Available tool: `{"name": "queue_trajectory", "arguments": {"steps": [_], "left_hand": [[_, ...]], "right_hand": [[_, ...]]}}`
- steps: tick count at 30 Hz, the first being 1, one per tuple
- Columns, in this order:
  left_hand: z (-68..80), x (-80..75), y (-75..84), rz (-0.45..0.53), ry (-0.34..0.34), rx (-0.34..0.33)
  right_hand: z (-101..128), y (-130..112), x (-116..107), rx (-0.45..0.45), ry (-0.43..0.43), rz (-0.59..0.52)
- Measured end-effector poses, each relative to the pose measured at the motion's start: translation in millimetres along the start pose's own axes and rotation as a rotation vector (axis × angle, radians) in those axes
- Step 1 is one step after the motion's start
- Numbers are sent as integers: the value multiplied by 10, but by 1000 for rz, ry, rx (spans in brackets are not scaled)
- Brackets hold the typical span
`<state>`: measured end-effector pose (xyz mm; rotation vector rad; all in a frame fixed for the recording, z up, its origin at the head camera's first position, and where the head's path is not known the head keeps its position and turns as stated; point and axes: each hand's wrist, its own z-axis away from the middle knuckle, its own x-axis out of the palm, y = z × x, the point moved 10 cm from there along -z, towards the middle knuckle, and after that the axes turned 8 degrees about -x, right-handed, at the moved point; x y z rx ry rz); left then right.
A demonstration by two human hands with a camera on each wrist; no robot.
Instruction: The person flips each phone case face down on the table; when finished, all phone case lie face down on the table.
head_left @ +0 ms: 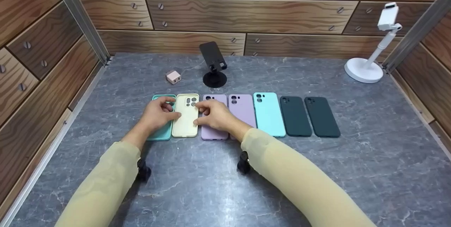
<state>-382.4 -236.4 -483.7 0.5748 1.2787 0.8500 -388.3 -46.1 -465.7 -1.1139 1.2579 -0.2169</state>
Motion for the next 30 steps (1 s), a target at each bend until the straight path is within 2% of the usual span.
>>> {"name": "queue_trajectory", "arguments": {"steps": [19,26,30], "left_hand": [[-7,-18,31,-17,15,-2],[-16,-37,96,-6,-16,2],[4,-69,167,-2,-10,18]], "right_hand": [[9,11,-6,-6,13,-23],[14,-1,-14,-18,12,-7],[9,-4,-20,-22,9,5]]}}
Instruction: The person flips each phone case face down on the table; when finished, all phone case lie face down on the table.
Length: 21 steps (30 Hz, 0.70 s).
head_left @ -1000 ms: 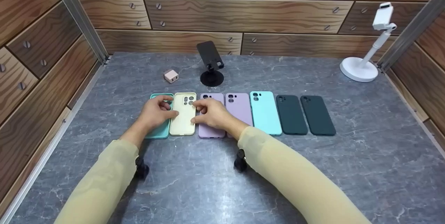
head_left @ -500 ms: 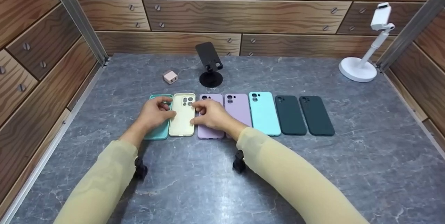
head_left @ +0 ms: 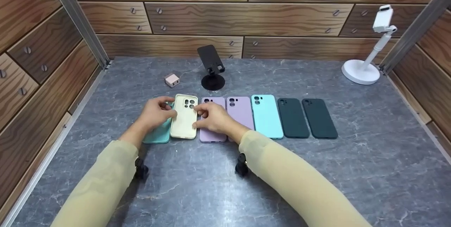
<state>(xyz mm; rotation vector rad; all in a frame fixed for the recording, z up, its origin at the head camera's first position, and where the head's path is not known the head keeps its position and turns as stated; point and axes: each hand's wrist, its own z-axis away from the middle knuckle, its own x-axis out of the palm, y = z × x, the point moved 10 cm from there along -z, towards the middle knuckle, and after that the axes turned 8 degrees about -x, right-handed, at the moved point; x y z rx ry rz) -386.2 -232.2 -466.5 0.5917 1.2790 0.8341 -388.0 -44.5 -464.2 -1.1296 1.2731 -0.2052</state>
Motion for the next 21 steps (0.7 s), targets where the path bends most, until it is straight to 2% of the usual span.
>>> {"name": "queue_trajectory", "arguments": {"steps": [9,16,21], "left_hand": [[72,-25,170,1,15,53],[132,-40,254,95,13,53],[169,-16,244,155,8,44]], "right_hand": [[6,-8,-15,-1,1,12],[-6,-64,-31,-31,15,42],[-14,-150,3,-104,9,91]]}}
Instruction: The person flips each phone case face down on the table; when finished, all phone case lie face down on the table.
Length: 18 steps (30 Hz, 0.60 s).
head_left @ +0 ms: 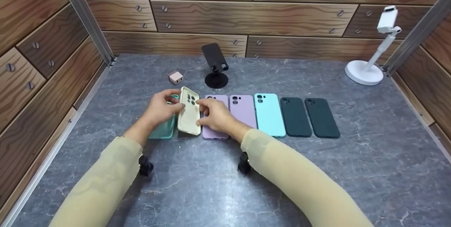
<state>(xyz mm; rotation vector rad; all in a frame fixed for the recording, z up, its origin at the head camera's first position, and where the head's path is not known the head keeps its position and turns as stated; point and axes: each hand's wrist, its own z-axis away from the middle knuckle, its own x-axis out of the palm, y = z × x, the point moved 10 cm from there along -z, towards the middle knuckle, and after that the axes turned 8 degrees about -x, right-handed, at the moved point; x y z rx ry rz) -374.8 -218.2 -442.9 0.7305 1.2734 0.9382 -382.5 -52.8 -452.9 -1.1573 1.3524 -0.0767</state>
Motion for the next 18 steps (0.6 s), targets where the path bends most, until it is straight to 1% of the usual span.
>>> {"name": "queue_trajectory", "arguments": {"steps": [3,5,8,10,13,18], "left_hand": [[8,15,16,22,4,8],[13,17,23,31,9,13],[20,22,24,42,10,11],[27,29,24,52,4,11],[40,41,24,70,-9,10],[65,66,31,105,-40,20]], "right_hand": [[-9,-54,18,-40,-15,5],[-18,-75,32,-46,-29,4],[-27,-78,37,-24,-49,-12],[-33,-59,35,13,-62,-60],[-39,-6,32,96,-69,-216],[-24,112,68,274,-48,-607]]}}
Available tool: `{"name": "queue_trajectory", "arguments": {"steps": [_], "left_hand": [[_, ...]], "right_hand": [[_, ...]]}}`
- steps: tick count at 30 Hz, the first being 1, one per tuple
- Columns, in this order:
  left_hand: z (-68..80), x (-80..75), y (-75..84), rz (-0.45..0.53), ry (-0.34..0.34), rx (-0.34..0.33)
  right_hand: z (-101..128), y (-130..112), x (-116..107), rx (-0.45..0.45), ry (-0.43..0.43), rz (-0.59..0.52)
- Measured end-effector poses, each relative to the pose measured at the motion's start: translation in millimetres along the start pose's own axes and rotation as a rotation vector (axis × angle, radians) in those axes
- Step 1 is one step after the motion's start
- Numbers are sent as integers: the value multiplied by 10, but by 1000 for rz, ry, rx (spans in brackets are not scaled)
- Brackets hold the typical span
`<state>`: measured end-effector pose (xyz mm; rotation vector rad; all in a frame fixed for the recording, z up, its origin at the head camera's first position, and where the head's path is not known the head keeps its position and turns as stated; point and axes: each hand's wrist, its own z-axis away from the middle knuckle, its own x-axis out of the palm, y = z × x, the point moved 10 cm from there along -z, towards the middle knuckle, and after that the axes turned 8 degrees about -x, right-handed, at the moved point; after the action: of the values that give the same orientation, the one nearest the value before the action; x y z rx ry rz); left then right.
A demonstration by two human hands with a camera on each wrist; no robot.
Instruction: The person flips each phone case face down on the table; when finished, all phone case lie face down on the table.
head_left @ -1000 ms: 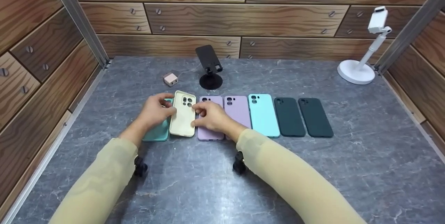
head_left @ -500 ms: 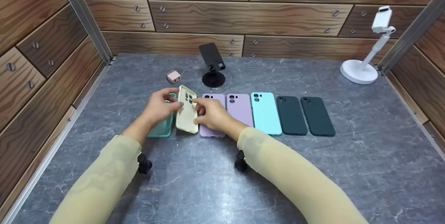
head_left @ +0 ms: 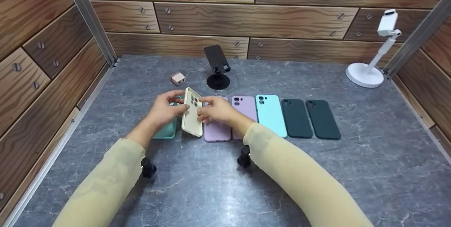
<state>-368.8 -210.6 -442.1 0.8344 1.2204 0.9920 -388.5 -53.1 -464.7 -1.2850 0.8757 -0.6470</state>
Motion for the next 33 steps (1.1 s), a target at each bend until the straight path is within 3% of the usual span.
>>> {"name": "queue_trajectory", "arguments": {"steps": [5,12,23,33], "left_hand": [[17,50,7,50,-42,15],[67,151,30,59,-123,14],[100,294,-45,62,-195,35],[101,375,-99,50,-217,2]], "right_hand": [[10,121,-13,111,20,-262],[39,109,4,104,24,-415],[60,58,-37,77,54,-473],[75,44,-49,60,42,-500]]}}
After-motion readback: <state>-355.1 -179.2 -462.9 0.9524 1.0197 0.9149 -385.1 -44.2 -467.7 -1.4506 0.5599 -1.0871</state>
